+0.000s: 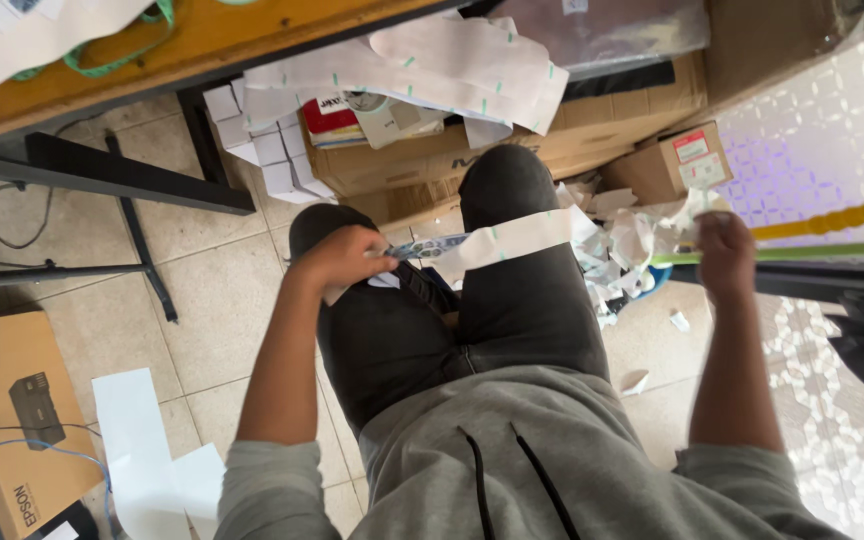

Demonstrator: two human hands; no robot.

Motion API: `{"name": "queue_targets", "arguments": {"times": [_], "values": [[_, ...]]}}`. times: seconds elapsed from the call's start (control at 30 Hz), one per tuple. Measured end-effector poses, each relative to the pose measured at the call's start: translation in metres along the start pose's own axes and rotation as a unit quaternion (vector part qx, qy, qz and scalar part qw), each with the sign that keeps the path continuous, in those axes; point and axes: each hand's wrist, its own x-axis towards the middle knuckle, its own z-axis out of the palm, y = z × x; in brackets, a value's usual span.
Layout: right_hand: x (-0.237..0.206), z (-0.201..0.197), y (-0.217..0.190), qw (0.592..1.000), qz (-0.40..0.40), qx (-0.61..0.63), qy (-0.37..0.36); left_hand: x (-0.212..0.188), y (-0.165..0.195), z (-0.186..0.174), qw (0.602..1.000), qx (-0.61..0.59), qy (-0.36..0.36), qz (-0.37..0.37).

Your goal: The person sits and peels white paper backing strips off printed ribbon sections, working over their lap. They separate the printed ribbon from the backing, smooth the pieces, and stack the finished ribbon strips on the table.

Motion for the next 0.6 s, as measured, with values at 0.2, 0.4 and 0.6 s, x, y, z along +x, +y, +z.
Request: {"name": "queue_targets", "arguments": {"times": [0.2, 0.4, 0.6], "values": [[-0.028, 0.081, -0.064, 0.968, -0.069, -0.2, -0.133, -0.002, 0.006, -0.002, 0.992, 0.034, 0.12, 0.027], [-0.076, 0.193, -0.175, 0.856, -0.394, -0.317, -0.106, 0.043, 0.054, 0.058, 0.996, -0.018, 0.059, -0.057], [-0.046, 0.182, -0.166, 0.936, -0.112, -0.206, -0.261, 0.065, 0.05, 0.1, 0.952, -0.115, 0.22, 0.179]]}}
